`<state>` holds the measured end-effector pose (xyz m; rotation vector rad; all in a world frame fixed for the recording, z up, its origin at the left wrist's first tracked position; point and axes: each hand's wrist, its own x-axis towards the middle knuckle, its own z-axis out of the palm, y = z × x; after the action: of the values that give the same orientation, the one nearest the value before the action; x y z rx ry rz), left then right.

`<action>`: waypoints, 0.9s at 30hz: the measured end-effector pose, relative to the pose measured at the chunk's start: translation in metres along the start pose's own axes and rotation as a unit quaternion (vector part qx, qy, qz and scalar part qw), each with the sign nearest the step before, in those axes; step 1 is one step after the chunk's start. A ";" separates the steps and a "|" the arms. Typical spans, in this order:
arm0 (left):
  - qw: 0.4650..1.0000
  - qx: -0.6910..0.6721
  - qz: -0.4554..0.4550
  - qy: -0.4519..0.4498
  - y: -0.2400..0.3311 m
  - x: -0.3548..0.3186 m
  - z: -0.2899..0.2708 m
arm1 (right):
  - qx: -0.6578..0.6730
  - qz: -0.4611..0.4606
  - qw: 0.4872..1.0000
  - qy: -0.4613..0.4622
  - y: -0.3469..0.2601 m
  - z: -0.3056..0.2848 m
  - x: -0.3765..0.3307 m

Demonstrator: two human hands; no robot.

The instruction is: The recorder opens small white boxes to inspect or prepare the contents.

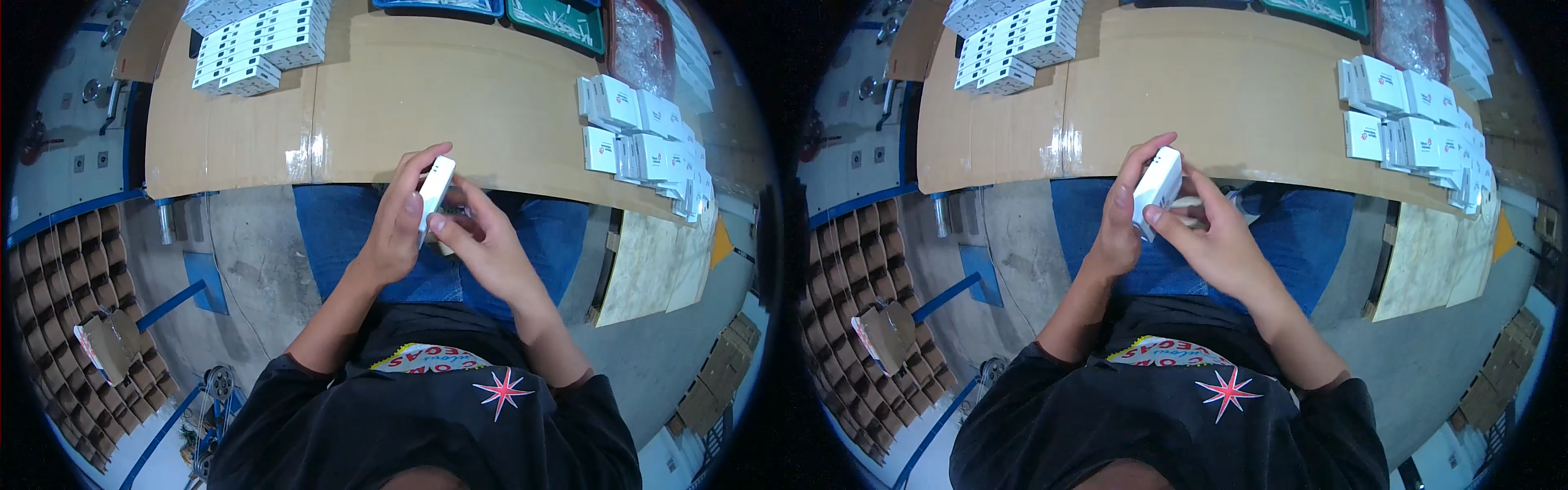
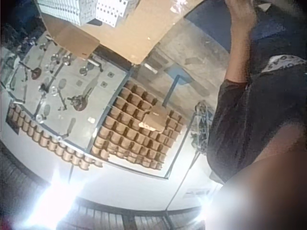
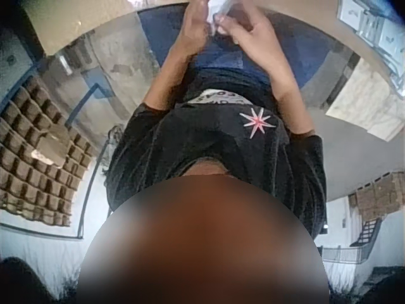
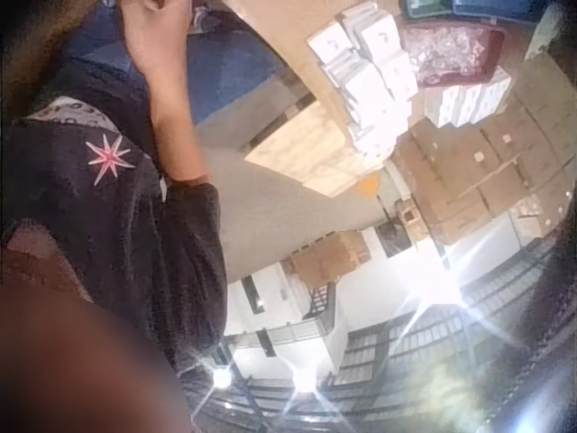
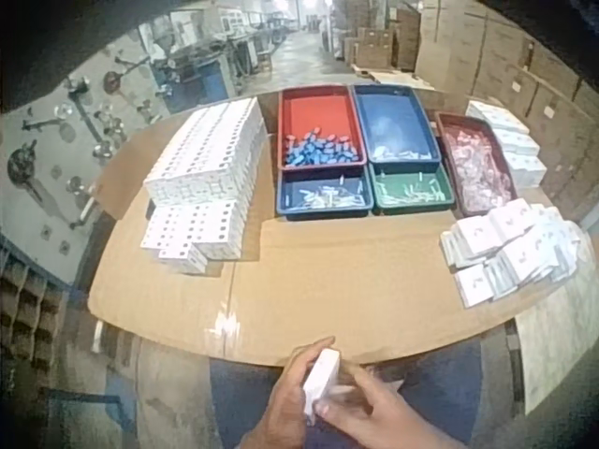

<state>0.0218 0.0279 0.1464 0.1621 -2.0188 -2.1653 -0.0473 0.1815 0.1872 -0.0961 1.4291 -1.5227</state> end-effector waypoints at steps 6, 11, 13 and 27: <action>0.982 -0.133 -0.121 0.061 -0.009 -0.008 0.020 | -0.377 -0.449 0.800 0.126 0.010 -0.002 0.003; 0.962 -0.223 -0.140 0.077 -0.024 -0.013 0.039 | -0.373 -0.487 0.778 0.141 0.018 0.002 0.020; 0.932 -0.285 -0.184 0.129 -0.022 -0.015 0.050 | -0.380 -0.487 0.774 0.136 0.024 0.001 0.028; 0.882 -0.339 -0.237 0.227 0.006 -0.005 0.056 | -0.336 -0.456 0.817 0.112 0.013 0.014 0.047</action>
<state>0.0163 0.0831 0.1564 1.0305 -0.9528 -2.6354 -0.0539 0.1423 0.1555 -1.2246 2.2406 -1.6779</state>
